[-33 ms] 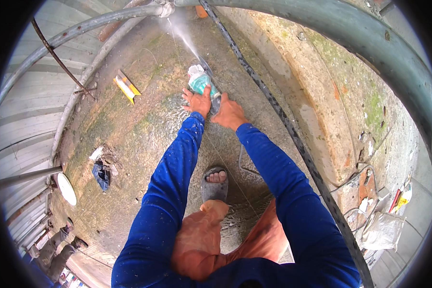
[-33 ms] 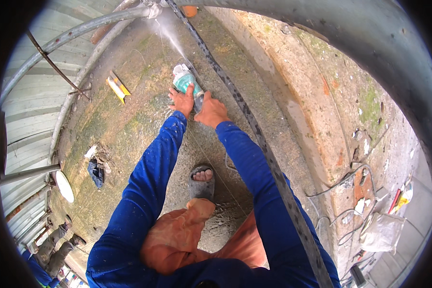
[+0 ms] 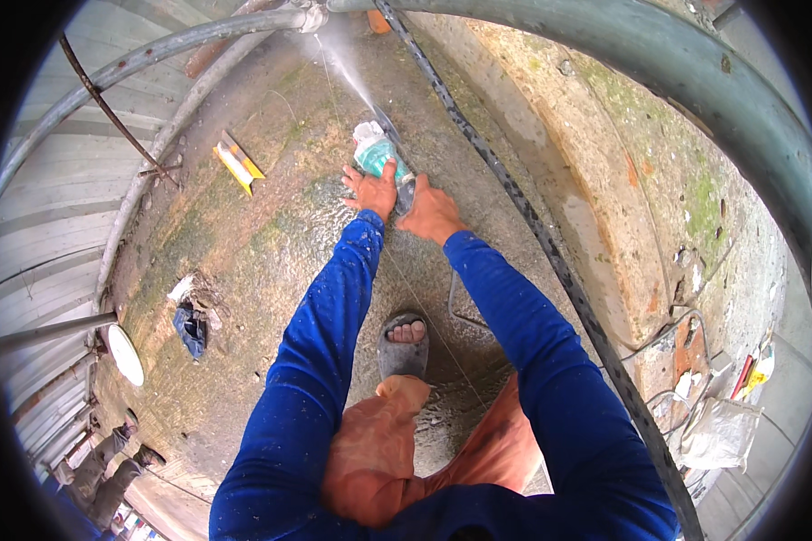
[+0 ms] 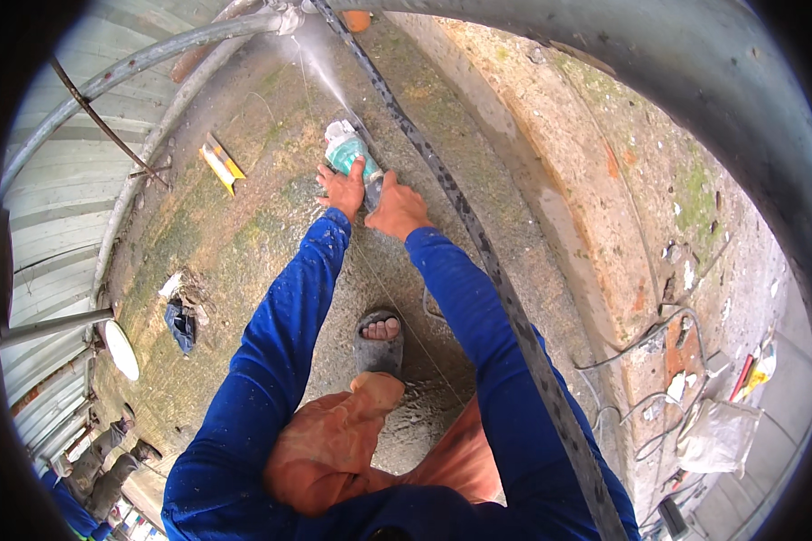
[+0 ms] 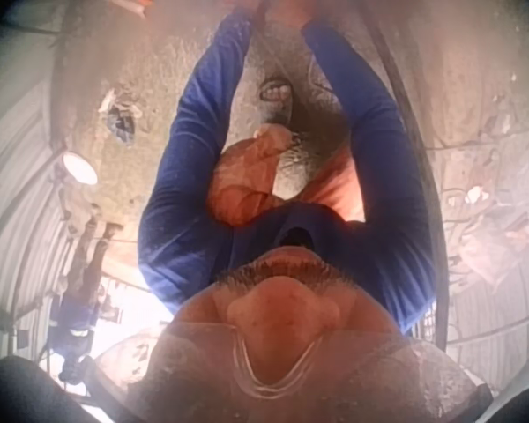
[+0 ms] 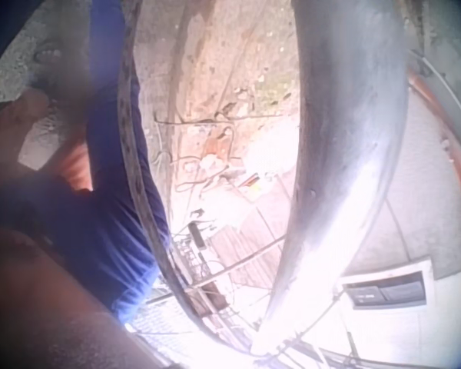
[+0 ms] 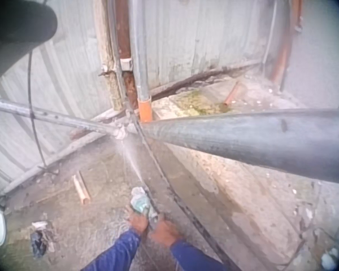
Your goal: The person uses an angle grinder to cut a straight line into a concrete floor. They guide the tool along a metal straightedge to maintain a straight cut, generating dust and debris.
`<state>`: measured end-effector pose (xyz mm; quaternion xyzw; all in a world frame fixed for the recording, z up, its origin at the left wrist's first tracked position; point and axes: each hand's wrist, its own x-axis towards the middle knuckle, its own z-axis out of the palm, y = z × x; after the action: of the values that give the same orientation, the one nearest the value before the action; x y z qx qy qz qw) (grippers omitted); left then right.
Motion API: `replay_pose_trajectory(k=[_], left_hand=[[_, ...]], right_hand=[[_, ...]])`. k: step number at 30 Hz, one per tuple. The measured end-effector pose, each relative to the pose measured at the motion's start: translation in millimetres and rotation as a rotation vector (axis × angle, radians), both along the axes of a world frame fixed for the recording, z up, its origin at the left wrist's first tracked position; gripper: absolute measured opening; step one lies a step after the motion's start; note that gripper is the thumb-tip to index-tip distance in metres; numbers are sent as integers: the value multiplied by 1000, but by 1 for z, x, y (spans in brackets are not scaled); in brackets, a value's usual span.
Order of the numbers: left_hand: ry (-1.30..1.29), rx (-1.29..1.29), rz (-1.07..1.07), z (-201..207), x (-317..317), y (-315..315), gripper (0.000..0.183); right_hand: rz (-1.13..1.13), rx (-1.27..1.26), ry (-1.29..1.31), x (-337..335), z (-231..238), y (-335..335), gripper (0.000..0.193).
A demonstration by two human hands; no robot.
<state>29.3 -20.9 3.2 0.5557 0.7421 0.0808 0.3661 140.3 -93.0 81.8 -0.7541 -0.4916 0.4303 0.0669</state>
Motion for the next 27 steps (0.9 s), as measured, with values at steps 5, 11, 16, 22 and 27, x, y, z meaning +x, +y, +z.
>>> replay_pose_trajectory(k=[5, 11, 16, 22, 27], left_hand=[[1, -3, 8, 2, 5, 5, 98], [-21, -15, 33, 1, 7, 6, 98], [-55, -13, 32, 2, 6, -1, 98], [-92, 14, 53, 5, 8, -12, 97], [-53, 13, 15, 0, 6, -16, 97]], right_hand=[[-14, -16, 3, 2, 3, 4, 77], [-14, 1, 3, 5, -3, 4, 76], [-1, 31, -15, 4, 3, -4, 76], [-2, 9, -5, 5, 5, -11, 77], [-13, 12, 6, 5, 4, -15, 75]])
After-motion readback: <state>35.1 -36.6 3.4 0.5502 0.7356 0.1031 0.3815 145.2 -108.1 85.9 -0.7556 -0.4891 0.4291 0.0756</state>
